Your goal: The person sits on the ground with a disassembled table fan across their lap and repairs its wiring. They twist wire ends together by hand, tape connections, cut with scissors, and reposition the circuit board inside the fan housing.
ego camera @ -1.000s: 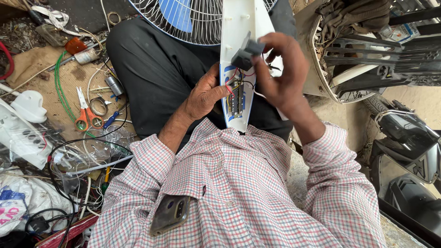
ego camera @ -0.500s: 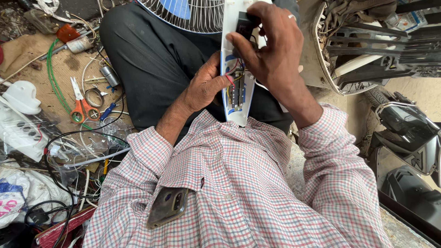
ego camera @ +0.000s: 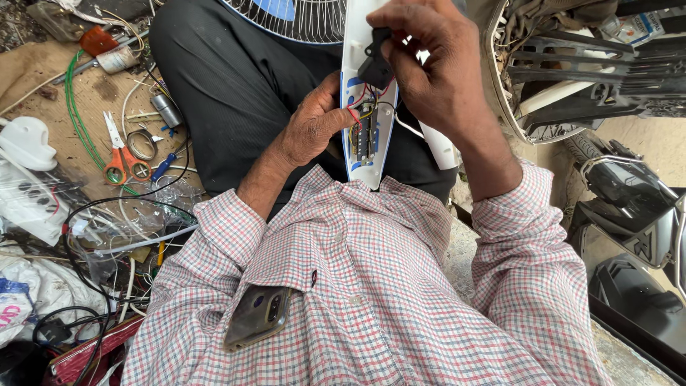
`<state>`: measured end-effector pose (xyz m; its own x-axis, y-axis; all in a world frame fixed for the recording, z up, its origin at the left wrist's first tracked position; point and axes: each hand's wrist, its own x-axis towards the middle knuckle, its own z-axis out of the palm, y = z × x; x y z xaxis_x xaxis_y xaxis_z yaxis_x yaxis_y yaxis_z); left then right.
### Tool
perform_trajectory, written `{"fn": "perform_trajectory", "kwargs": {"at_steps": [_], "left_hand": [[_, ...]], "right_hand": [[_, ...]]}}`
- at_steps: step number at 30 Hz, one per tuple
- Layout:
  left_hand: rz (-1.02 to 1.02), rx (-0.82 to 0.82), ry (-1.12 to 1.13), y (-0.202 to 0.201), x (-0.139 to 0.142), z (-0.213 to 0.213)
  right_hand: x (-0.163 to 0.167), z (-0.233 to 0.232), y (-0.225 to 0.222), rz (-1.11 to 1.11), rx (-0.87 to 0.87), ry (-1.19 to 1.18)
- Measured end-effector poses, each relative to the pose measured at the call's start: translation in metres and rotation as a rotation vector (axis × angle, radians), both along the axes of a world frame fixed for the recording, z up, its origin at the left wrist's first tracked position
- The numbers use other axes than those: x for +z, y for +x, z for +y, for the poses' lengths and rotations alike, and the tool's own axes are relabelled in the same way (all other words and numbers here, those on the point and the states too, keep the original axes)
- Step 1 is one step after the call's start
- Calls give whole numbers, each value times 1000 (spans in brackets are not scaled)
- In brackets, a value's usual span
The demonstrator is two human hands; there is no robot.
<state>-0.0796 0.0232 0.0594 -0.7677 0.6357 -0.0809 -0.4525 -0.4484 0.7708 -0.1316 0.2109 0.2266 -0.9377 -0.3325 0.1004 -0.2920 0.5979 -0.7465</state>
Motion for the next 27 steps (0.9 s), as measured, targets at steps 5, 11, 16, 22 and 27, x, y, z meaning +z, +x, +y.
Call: {"fn": "perform_trajectory", "kwargs": {"at_steps": [5,11,16,22,27], "left_hand": [[24,2,-5,0,1,-2],[-18,0,7,-5,7,-6],[-155,-13,86,-4,9,-6],[-134,50,175,-6,2,-4],[-316,64,265,-5,2,2]], "right_hand": [[-8,-4,-8,34,-14,60],[-11,-4,-15,151,29,40],[-1,-7,-12,233,42,191],[2,14,13,257,-155,155],[-13,25,42,-151,-80,-237]]}}
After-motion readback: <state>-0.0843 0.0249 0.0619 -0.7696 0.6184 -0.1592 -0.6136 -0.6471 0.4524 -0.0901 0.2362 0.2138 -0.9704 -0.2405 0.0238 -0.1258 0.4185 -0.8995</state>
